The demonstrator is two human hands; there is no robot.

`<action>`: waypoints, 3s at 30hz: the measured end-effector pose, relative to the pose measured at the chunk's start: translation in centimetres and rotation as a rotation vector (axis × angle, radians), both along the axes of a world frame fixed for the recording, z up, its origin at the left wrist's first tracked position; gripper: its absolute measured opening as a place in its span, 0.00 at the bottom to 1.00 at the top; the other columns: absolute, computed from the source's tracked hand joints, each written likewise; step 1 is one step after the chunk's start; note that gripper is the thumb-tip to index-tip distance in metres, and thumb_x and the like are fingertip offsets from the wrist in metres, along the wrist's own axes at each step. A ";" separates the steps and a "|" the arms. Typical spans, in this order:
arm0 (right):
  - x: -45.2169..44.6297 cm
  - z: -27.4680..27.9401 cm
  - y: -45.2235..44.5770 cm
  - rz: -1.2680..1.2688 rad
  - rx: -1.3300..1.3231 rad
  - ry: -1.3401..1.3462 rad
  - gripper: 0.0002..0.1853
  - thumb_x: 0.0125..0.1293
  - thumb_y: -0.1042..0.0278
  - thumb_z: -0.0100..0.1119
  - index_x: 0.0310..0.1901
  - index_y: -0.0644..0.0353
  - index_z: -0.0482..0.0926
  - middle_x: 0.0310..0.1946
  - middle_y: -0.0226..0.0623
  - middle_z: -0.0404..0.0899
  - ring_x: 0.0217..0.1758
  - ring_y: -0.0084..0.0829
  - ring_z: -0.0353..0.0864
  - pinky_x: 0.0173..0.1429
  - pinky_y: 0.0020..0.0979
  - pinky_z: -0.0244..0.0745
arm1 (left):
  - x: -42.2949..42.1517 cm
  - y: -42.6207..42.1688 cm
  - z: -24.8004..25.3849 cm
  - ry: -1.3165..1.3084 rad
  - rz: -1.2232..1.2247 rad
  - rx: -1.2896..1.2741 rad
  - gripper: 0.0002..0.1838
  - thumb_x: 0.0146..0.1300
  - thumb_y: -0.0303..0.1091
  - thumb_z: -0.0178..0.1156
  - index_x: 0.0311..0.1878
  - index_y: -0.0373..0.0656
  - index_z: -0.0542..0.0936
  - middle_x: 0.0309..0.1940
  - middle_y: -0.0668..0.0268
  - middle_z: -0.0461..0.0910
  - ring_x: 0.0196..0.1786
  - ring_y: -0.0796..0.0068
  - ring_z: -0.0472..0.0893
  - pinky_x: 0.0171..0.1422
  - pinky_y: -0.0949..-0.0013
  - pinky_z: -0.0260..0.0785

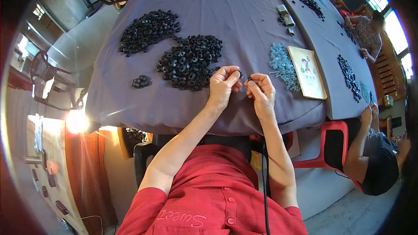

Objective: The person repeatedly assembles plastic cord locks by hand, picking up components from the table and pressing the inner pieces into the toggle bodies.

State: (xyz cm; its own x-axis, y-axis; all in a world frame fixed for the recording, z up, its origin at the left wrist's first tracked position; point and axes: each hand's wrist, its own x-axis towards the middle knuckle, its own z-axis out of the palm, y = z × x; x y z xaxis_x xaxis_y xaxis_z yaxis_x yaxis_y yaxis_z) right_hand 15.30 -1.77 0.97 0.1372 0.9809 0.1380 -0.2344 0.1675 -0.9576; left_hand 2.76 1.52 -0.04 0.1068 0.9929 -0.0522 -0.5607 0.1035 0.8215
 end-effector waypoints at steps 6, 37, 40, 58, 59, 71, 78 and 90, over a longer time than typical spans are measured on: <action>-0.6 0.2 -0.2 -0.064 0.045 -0.266 0.04 0.61 0.79 0.54 0.38 0.64 0.72 0.27 0.28 0.75 0.25 0.14 0.71 0.29 0.17 0.67 | 0.0 0.0 0.2 0.084 -0.009 0.040 0.06 0.62 0.27 0.58 0.41 0.40 0.77 0.27 0.71 0.77 0.25 0.87 0.74 0.25 0.83 0.65; -0.8 -0.3 -0.3 -0.097 0.096 -0.325 0.03 0.59 0.79 0.57 0.34 0.63 0.74 0.23 0.22 0.72 0.25 0.11 0.67 0.29 0.16 0.64 | -0.3 -0.1 0.3 0.035 -0.068 0.030 0.05 0.62 0.28 0.59 0.39 0.40 0.77 0.24 0.72 0.74 0.22 0.85 0.71 0.26 0.81 0.63; -0.9 -0.2 -0.2 -0.125 0.089 -0.329 0.03 0.59 0.79 0.57 0.33 0.63 0.74 0.22 0.22 0.71 0.25 0.11 0.67 0.28 0.16 0.64 | -0.1 -0.1 0.3 0.071 -0.047 0.042 0.03 0.61 0.26 0.58 0.38 0.39 0.77 0.24 0.71 0.75 0.20 0.86 0.70 0.23 0.82 0.61; -0.9 -0.2 -0.1 -0.113 0.015 -0.295 0.07 0.56 0.81 0.56 0.32 0.63 0.68 0.21 0.27 0.71 0.22 0.15 0.71 0.25 0.20 0.67 | 0.2 -0.8 0.3 0.260 -0.008 0.154 0.05 0.62 0.25 0.57 0.41 0.42 0.78 0.26 0.74 0.74 0.24 0.87 0.71 0.26 0.81 0.63; -0.9 -0.3 -0.1 -0.111 0.014 -0.285 0.07 0.56 0.81 0.56 0.32 0.63 0.68 0.21 0.27 0.71 0.22 0.15 0.71 0.25 0.20 0.67 | 0.2 -0.8 0.1 0.262 0.000 0.157 0.05 0.62 0.24 0.57 0.41 0.41 0.78 0.26 0.73 0.75 0.24 0.87 0.71 0.26 0.81 0.64; -1.0 -0.3 0.3 -0.061 0.071 -0.287 0.07 0.59 0.81 0.55 0.33 0.61 0.68 0.22 0.27 0.70 0.22 0.15 0.70 0.26 0.18 0.67 | 0.0 -0.9 -0.3 0.172 0.032 0.144 0.03 0.62 0.23 0.57 0.39 0.38 0.76 0.27 0.69 0.76 0.25 0.84 0.75 0.26 0.79 0.69; -1.0 0.3 0.1 -0.075 0.035 -0.290 0.06 0.58 0.81 0.55 0.32 0.61 0.68 0.21 0.27 0.71 0.21 0.15 0.71 0.25 0.18 0.67 | -0.1 -0.8 -0.1 0.107 0.006 0.083 0.03 0.62 0.23 0.56 0.39 0.38 0.75 0.28 0.68 0.77 0.25 0.83 0.76 0.27 0.79 0.70; -0.8 -1.3 0.5 -0.133 0.062 -0.341 0.06 0.55 0.81 0.56 0.30 0.62 0.69 0.20 0.27 0.71 0.23 0.14 0.68 0.26 0.19 0.65 | -0.2 -1.1 -0.3 0.281 0.018 0.227 0.04 0.61 0.22 0.58 0.38 0.39 0.77 0.26 0.69 0.77 0.24 0.84 0.76 0.26 0.80 0.69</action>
State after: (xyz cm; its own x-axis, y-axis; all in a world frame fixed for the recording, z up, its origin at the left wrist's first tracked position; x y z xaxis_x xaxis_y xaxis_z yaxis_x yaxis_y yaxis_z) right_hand 14.55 -1.31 -0.34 0.1993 0.9459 0.2561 0.1242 0.2349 -0.9641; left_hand 2.60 0.43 -0.38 0.1019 0.9842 0.1450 -0.3100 -0.1071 0.9447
